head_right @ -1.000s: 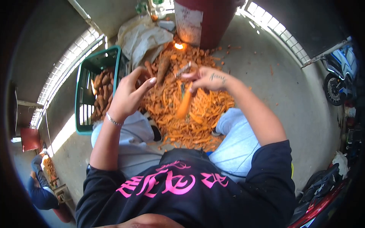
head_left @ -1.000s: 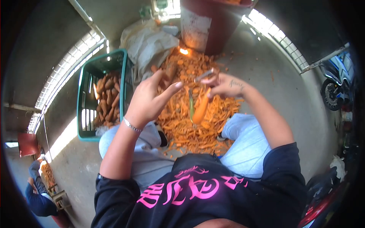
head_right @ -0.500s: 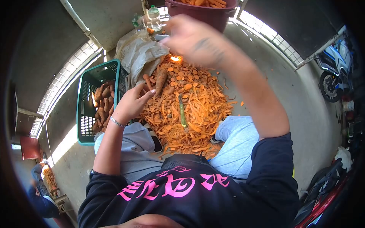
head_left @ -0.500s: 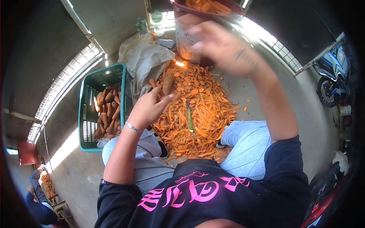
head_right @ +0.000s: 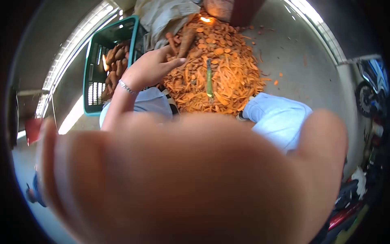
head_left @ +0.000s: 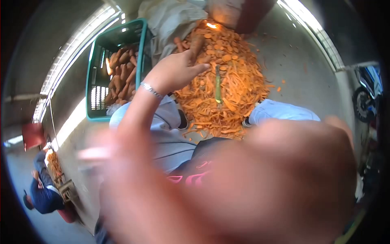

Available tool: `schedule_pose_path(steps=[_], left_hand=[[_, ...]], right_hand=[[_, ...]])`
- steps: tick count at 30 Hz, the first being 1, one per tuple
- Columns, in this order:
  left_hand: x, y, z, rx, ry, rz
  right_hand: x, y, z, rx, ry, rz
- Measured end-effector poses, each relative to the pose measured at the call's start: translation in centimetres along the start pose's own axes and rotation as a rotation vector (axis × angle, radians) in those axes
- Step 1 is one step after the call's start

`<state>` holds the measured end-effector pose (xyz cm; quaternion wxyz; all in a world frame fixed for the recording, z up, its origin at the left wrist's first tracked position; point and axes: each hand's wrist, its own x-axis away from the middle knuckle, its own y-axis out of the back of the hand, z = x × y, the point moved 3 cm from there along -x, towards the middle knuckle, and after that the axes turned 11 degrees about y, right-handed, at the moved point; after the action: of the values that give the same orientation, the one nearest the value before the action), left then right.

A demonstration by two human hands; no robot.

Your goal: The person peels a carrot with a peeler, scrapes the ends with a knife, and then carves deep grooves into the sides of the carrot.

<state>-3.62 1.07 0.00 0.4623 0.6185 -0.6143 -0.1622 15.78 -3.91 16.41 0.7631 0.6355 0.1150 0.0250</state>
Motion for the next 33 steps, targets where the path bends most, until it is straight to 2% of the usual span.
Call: schedule_pose_path(steps=[2,5,6,7,9,12,14,16,17,18,20,21,22,24,25,27,28,31,33], left_hand=[[-0.7,0.4,0.9,-0.017,-0.033,-0.018],[-0.4,3.4,2.7,-0.039,0.087,-0.109],[0.1,5.5,3.3,-0.039,0.155,-0.162],[0.1,7.5,5.2,0.087,0.171,-0.207],[0.2,11.6,9.4,0.268,0.179,-0.327],[-0.2,14.6,14.9,0.367,0.238,-0.478],[-3.2,13.7,21.4,0.367,0.292,-0.485],[-6.2,11.2,24.4,0.385,0.333,-0.428],[-8.2,10.0,24.9,0.466,0.349,-0.321],[-8.7,9.0,21.2,0.423,0.42,-0.26],[-14.5,6.4,20.7,0.223,0.223,-0.179],[-15.4,5.4,17.8,0.122,0.235,-0.127],[-17.9,3.7,17.3,0.033,0.155,-0.031],[-21.6,0.5,15.9,-0.149,0.123,0.029],[-23.2,-1.1,15.4,-0.123,0.085,0.069],[-26.7,-4.3,14.4,-0.191,0.061,0.05],[-27.5,-5.4,13.2,-0.175,0.137,0.092],[-28.0,-9.7,10.6,-0.077,0.355,-0.026],[-28.0,-11.6,9.4,-0.263,0.392,-0.172]], right_hand=[[1.4,0.6,-1.7,0.001,-0.185,-0.024],[5.3,-1.6,-7.0,-0.092,-0.564,-0.096],[6.8,-3.7,-9.2,-0.175,-0.608,-0.139],[8.2,-5.6,-11.2,-0.259,-0.65,-0.175],[10.3,-8.2,-13.3,-0.326,-0.824,-0.028],[11.8,-12.0,-15.3,-0.434,-0.963,0.135],[12.5,-14.9,-16.8,-0.505,-0.911,0.208],[13.0,-17.5,-18.2,-0.559,-0.921,0.31],[12.5,-18.8,-19.0,-0.581,-0.939,0.376],[12.6,-20.6,-20.3,-0.603,-0.945,0.429],[12.9,-25.8,-23.2,-0.527,-0.833,0.228],[11.3,-26.0,-24.0,-0.584,-0.952,0.232],[9.2,-26.4,-24.2,-0.647,-1.071,0.239],[8.3,-30.6,-24.5,-0.348,-0.997,0.211],[7.9,-32.8,-24.8,-0.197,-0.955,0.196],[7.1,-36.9,-25.0,-0.766,-1.041,0.665],[6.7,-37.9,-24.8,-0.69,-1.071,0.601],[6.8,-39.9,-21.9,-0.52,-1.14,0.44],[6.9,-40.2,-21.4,-0.46,-1.162,0.355]])
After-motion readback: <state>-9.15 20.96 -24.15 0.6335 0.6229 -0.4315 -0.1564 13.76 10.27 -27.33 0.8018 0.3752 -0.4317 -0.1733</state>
